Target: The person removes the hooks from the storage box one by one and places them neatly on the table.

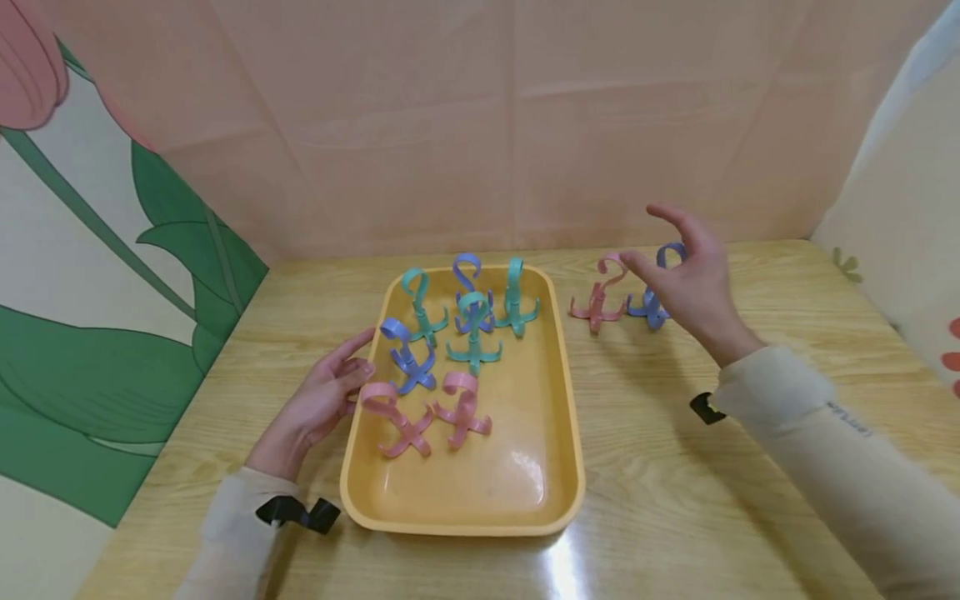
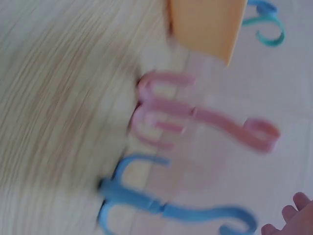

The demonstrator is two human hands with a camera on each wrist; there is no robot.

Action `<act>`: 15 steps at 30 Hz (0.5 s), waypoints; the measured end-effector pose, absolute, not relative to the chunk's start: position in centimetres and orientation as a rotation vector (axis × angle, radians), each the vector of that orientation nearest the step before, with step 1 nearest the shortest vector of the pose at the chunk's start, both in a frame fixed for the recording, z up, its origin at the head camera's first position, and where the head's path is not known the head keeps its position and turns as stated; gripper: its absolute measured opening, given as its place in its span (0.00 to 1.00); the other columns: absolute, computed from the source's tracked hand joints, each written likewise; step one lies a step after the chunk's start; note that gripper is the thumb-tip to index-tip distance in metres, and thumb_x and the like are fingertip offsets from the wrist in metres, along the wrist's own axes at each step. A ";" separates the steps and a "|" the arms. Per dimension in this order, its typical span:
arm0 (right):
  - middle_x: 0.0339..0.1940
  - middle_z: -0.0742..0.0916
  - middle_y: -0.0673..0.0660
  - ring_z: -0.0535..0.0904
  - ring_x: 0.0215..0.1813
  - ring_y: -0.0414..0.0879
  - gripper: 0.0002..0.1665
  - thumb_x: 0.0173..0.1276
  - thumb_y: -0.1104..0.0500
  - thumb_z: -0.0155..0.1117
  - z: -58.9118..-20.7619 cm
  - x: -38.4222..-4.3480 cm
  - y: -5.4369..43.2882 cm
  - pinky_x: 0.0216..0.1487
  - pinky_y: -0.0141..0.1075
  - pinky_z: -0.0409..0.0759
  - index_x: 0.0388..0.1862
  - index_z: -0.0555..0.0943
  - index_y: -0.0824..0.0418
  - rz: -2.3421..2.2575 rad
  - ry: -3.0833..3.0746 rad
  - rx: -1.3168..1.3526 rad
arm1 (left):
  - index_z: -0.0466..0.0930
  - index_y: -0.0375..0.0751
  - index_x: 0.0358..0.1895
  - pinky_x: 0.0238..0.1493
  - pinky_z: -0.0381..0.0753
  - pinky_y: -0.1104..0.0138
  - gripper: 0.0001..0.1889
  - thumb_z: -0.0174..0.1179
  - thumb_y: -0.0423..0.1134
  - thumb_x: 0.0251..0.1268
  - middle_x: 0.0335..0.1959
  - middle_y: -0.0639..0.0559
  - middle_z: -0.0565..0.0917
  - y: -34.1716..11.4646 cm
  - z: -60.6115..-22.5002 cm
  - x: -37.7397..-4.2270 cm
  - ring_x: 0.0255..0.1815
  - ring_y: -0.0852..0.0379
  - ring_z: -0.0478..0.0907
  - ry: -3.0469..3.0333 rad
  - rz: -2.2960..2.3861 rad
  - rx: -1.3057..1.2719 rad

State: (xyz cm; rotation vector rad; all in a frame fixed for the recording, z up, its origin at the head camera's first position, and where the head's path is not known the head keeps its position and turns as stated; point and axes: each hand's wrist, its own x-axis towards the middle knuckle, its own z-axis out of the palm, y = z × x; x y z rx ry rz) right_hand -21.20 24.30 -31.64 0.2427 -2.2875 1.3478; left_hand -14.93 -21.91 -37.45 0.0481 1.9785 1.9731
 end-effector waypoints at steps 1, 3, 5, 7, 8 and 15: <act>0.72 0.74 0.52 0.62 0.75 0.42 0.37 0.63 0.59 0.76 -31.5 -21.0 23.8 0.76 0.41 0.54 0.71 0.75 0.55 1.333 -2.261 0.280 | 0.50 0.45 0.81 0.37 0.86 0.63 0.31 0.46 0.32 0.80 0.46 0.40 0.75 -21.9 -37.4 -14.9 0.40 0.56 0.83 1.978 1.974 0.048; 0.71 0.76 0.54 0.64 0.74 0.44 0.35 0.62 0.63 0.75 -30.9 -20.2 22.5 0.76 0.40 0.56 0.68 0.76 0.59 1.314 -2.224 0.338 | 0.50 0.45 0.81 0.36 0.86 0.63 0.31 0.46 0.31 0.80 0.46 0.41 0.75 -21.9 -37.4 -14.9 0.40 0.57 0.83 1.978 1.976 0.048; 0.70 0.76 0.58 0.66 0.73 0.48 0.33 0.61 0.67 0.74 -29.9 -19.1 21.0 0.75 0.39 0.58 0.66 0.77 0.64 1.335 -2.185 0.396 | 0.51 0.45 0.81 0.36 0.86 0.64 0.31 0.46 0.31 0.80 0.45 0.41 0.75 -21.9 -37.3 -14.8 0.39 0.57 0.82 1.976 1.977 0.045; 0.69 0.77 0.61 0.67 0.73 0.50 0.32 0.61 0.71 0.72 -29.4 -18.4 19.8 0.74 0.39 0.60 0.65 0.77 0.67 1.357 -2.166 0.443 | 0.51 0.45 0.81 0.36 0.86 0.64 0.31 0.47 0.31 0.80 0.45 0.42 0.75 -21.9 -37.3 -14.8 0.39 0.57 0.82 1.976 1.977 0.042; 0.68 0.77 0.62 0.67 0.72 0.50 0.32 0.60 0.72 0.72 -29.4 -18.3 19.3 0.73 0.38 0.60 0.65 0.77 0.68 1.368 -2.164 0.461 | 0.51 0.46 0.81 0.36 0.86 0.64 0.31 0.47 0.31 0.80 0.45 0.42 0.75 -21.9 -37.3 -14.8 0.39 0.57 0.82 1.976 1.975 0.039; 0.70 0.76 0.53 0.71 0.69 0.50 0.35 0.63 0.67 0.74 -31.3 -19.1 17.8 0.66 0.40 0.73 0.69 0.75 0.59 1.548 -2.211 0.537 | 0.51 0.46 0.81 0.36 0.86 0.64 0.31 0.47 0.31 0.80 0.46 0.41 0.74 -21.8 -37.4 -14.9 0.39 0.57 0.82 1.976 1.972 0.025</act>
